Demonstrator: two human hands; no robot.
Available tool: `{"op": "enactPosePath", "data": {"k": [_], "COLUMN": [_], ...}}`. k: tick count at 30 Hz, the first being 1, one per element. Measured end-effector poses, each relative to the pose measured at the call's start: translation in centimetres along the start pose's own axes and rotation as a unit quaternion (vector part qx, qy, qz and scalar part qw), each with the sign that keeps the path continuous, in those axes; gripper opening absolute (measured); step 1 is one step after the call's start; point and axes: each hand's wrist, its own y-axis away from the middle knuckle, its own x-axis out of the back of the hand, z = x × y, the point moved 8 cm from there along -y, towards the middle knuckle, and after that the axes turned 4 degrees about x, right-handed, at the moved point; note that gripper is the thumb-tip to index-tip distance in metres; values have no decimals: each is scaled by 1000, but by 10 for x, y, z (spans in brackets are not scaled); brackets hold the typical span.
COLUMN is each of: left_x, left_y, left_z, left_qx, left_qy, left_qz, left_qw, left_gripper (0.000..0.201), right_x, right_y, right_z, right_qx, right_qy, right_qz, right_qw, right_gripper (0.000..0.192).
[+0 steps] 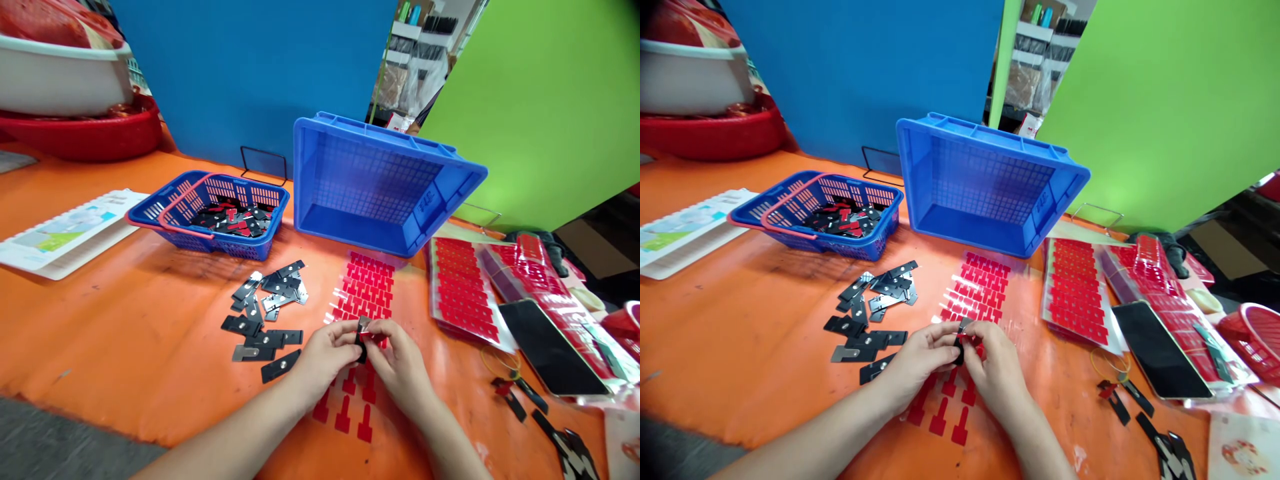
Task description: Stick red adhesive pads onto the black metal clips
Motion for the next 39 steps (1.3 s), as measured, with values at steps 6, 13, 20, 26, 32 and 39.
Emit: {"op": "enactPosePath", "data": {"k": [6,13,20,26,32,39], "left_x": [-1,3,2,2,3,2], "left_y": [-1,-3,-5,-4,-6,-6], "left_z": [0,1,4,2,-1,-3], "left_qx": [1,-25,-83,-76,-77,-73], "left_qy": [2,-11,-53,-79,-91,-82], "left_qz": [-1,15,21,32,27,19], "left_qw": [1000,1000,995,993,993,994], "left_gripper": [41,35,25,22,24,24], "right_x": [0,0,5,11,9,11], "right_y": [-1,0,-1,-5,-3,-3], "right_z": [-8,-14,-21,-3,6,4], "right_qx": [16,6,37,-48,-122,-131], "right_qy": [23,3,54,-44,-74,-64], "right_qz": [-6,-15,42,96,90,98], "right_qw": [1000,1000,997,993,986,984], "right_gripper": [13,16,10,10,15,20]}}
